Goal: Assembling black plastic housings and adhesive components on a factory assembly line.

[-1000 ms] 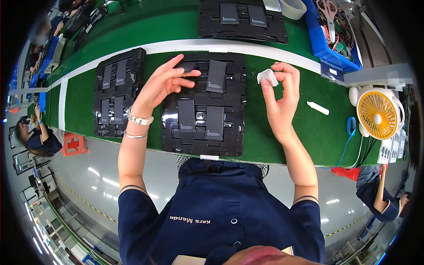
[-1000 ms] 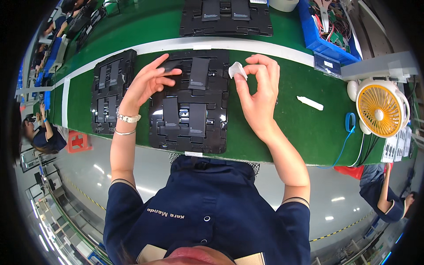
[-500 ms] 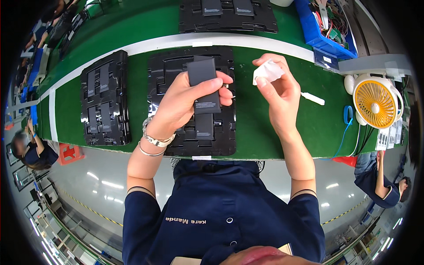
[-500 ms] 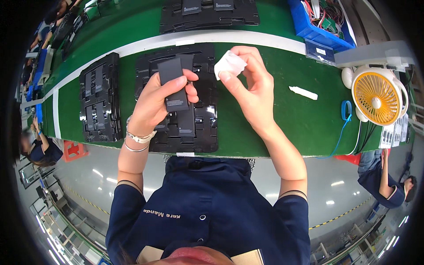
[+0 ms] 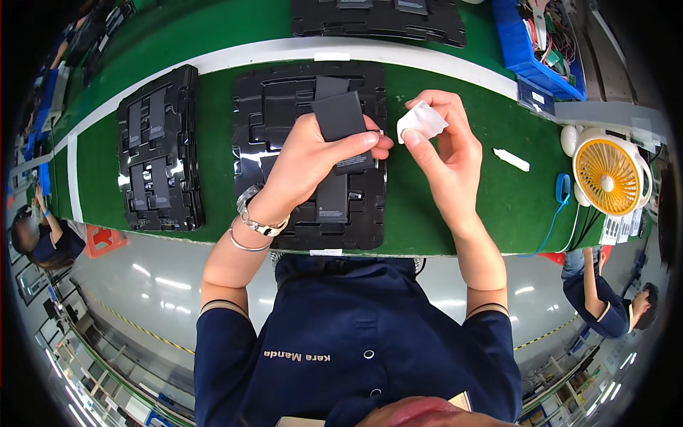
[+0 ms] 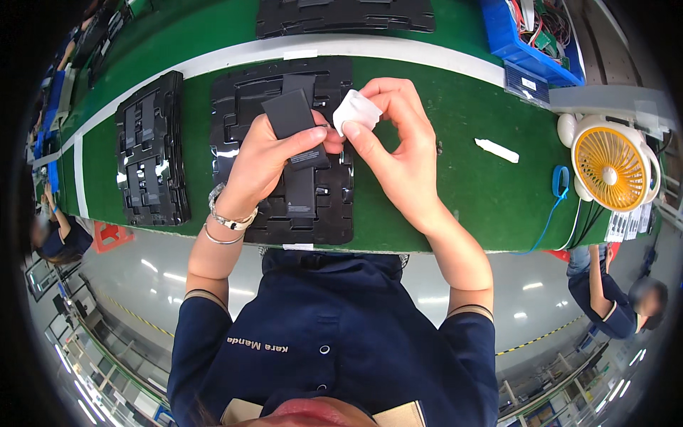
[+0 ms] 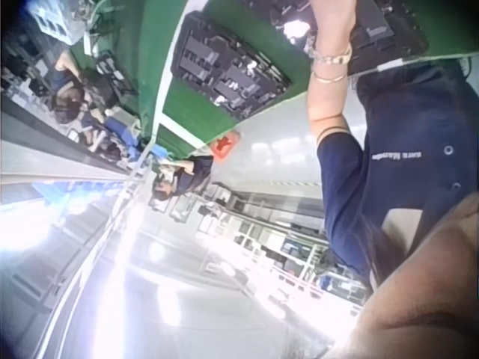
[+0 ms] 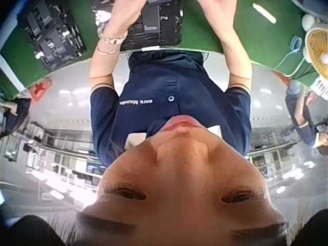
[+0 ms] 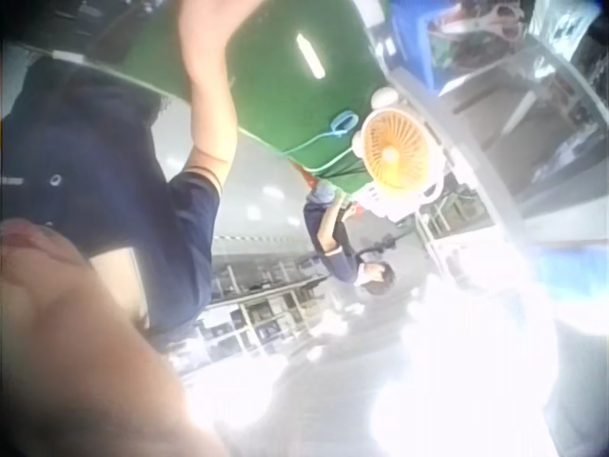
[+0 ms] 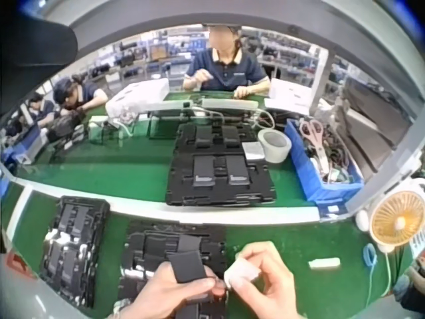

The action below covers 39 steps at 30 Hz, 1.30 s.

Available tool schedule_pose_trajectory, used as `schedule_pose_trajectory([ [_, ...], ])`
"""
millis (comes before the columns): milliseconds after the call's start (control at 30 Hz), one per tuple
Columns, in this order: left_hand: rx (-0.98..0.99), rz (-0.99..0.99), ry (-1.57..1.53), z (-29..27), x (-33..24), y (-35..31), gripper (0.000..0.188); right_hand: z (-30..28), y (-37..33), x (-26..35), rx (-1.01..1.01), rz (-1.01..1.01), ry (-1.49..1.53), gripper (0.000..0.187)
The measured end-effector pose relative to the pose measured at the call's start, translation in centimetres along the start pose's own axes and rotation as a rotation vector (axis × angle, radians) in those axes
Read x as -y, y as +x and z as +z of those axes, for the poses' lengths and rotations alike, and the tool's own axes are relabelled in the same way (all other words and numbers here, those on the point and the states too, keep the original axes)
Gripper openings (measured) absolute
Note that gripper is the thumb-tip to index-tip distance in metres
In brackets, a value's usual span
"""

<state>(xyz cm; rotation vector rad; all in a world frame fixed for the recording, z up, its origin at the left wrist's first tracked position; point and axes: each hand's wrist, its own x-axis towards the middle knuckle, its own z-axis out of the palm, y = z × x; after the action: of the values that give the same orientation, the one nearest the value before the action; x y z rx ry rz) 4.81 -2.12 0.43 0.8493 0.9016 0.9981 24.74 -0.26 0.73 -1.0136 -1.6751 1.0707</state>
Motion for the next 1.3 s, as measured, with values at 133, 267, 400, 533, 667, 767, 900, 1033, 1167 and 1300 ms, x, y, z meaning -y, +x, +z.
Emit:
schedule_pose_trajectory([
  [133, 0.015, 0.046, 0.075, -0.1, 0.4, 0.0, 0.016, 0.7, -0.1, 0.0, 0.012, -0.007, 0.018, 0.013],
  [267, -0.006, 0.077, 0.103, -0.1, 0.5, -0.2, 0.013, 1.5, -0.1, -0.2, -0.011, -0.005, -0.002, 0.015],
  [400, -0.063, 0.114, 0.215, 0.0, 0.4, -0.4, 0.012, 2.1, 0.0, 0.0, -0.006, 0.067, 0.035, 0.016],
  [533, -0.092, 0.195, 0.352, 0.2, 0.3, -0.6, 0.012, 2.1, 0.1, -0.4, 0.009, 0.104, 0.095, 0.016],
  [667, -0.115, 0.106, 0.116, 0.7, 0.3, -0.8, 0.012, 1.9, 0.2, -0.2, -0.170, -0.644, -0.596, 0.020],
  [767, -0.120, 0.009, -0.120, 0.1, 0.0, -0.7, 0.013, 0.8, -0.6, -0.2, -0.228, -0.927, -0.543, 0.023],
  [900, -0.093, 0.043, 0.009, 0.5, 0.0, -0.7, 0.013, 0.7, -0.3, 0.9, -0.207, -0.579, -0.343, 0.024],
  [1033, -0.096, 0.150, 0.228, 0.7, 0.1, -0.9, 0.012, 1.6, 0.0, -0.2, -0.061, -0.127, 0.005, 0.019],
  [1167, -0.134, 0.206, 0.354, 0.8, 0.4, -1.4, 0.009, 2.0, 0.1, -0.8, 0.072, 0.036, 0.114, 0.020],
  [1300, -0.130, 0.154, 0.271, 1.0, 0.1, -1.1, 0.009, 1.9, 0.4, -0.6, -0.045, -0.217, -0.150, 0.025],
])
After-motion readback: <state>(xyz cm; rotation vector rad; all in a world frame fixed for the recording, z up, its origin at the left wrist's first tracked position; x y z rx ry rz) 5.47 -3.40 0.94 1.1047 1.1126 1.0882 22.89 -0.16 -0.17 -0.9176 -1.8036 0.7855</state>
